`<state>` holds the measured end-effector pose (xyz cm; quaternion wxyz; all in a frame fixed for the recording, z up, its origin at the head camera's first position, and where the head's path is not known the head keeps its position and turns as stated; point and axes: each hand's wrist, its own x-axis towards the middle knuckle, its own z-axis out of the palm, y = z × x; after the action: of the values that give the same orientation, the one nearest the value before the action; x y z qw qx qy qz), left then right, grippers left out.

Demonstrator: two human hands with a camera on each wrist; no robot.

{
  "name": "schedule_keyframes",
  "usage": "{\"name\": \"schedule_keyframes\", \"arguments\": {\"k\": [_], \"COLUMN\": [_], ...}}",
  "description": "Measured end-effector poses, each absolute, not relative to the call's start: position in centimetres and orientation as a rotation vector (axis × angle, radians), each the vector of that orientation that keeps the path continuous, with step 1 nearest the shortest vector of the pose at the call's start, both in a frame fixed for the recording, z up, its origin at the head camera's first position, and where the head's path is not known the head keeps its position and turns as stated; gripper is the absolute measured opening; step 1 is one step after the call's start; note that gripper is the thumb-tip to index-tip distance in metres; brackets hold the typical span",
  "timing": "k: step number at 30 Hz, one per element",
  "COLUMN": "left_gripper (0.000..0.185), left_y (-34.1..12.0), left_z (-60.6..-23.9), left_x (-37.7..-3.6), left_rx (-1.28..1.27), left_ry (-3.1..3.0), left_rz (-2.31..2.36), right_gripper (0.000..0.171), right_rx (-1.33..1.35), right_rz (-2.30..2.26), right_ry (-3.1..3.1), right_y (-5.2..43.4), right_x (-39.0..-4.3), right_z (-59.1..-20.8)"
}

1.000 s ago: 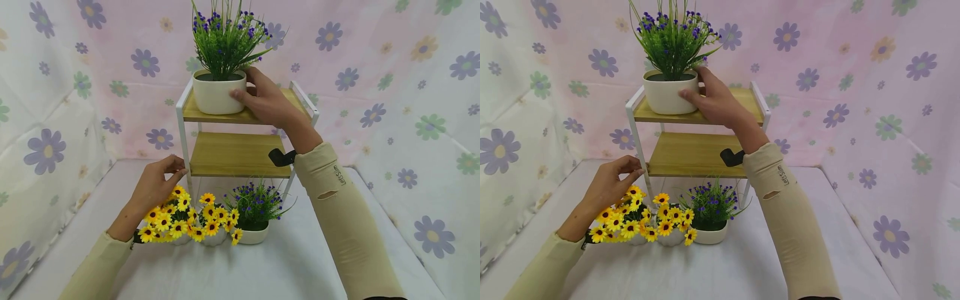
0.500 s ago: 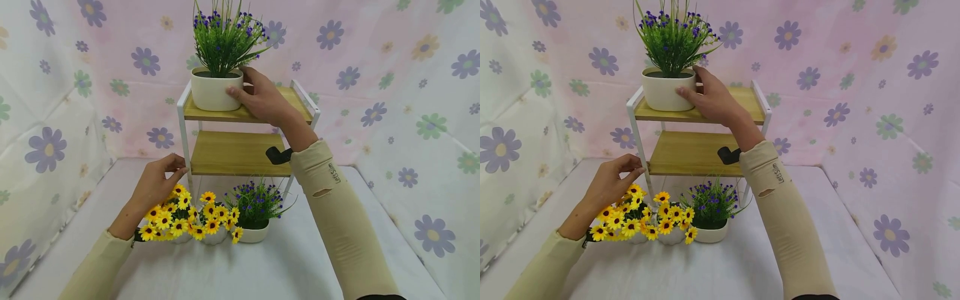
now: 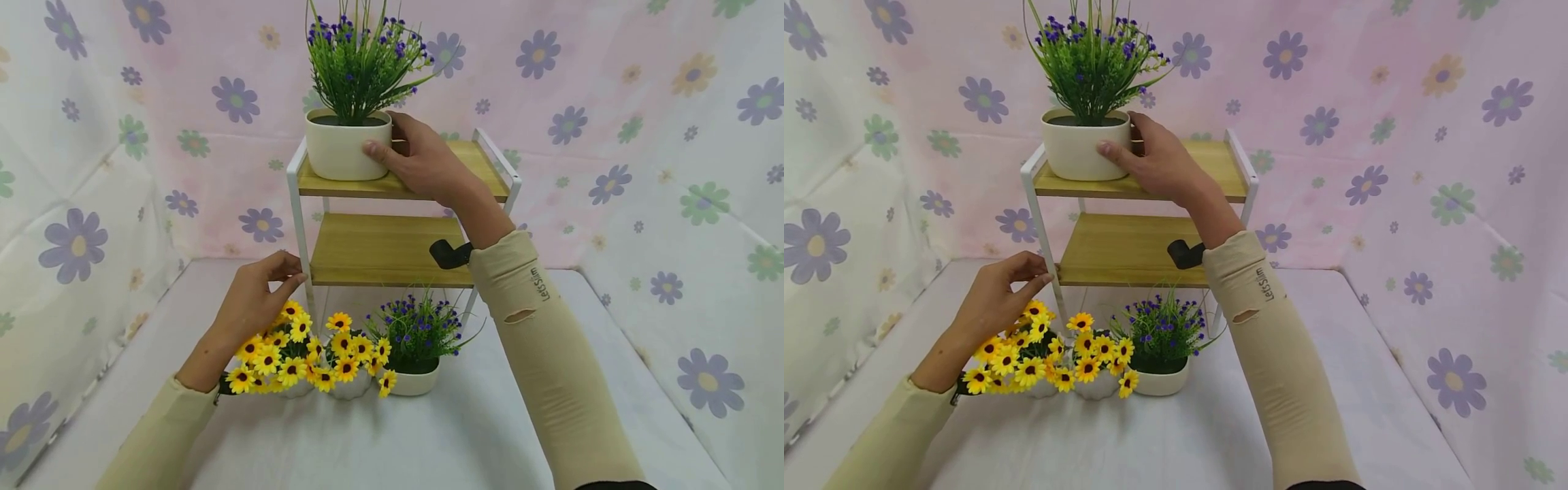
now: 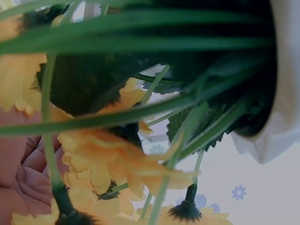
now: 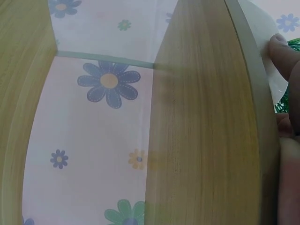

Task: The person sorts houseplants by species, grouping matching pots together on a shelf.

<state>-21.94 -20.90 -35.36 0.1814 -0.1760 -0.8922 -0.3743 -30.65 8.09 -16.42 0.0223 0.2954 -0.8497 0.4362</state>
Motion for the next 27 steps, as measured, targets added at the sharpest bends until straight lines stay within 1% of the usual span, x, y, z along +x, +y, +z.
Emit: {"name": "schedule_keyframes", "arguments": {"k": [7, 15, 21, 27], "left_gripper": [0.011, 0.01, 0.011, 0.011], "left_y": [-20.7, -20.8, -20.8, -20.9], "left_z": [-35.5, -35.6, -35.4, -35.3], "left_x": [-22.0, -21.9, -21.9, -22.0], "left_rx": [-0.503, -0.511, -0.499, -0.49], "left_ry": [-2.515, -2.51, -2.516, -2.525], "left_rz": [-1.061, -1.058, -1.054, -1.051], "right_gripper": [0.084, 0.083, 0.078, 0.068], "right_rx": [0.83, 0.791, 0.853, 1.01], "right_rz": [1.359, 1.377, 1.363, 1.321], "right_ry": [-2.637, -2.589, -2.496, -2.313], "right_y": [8.9, 10.4, 11.6, 13.1], "right_x": [-29.9, -28.3, -27.2, -25.9], "right_z": [-16.4, -17.1, -17.8, -18.9]}}
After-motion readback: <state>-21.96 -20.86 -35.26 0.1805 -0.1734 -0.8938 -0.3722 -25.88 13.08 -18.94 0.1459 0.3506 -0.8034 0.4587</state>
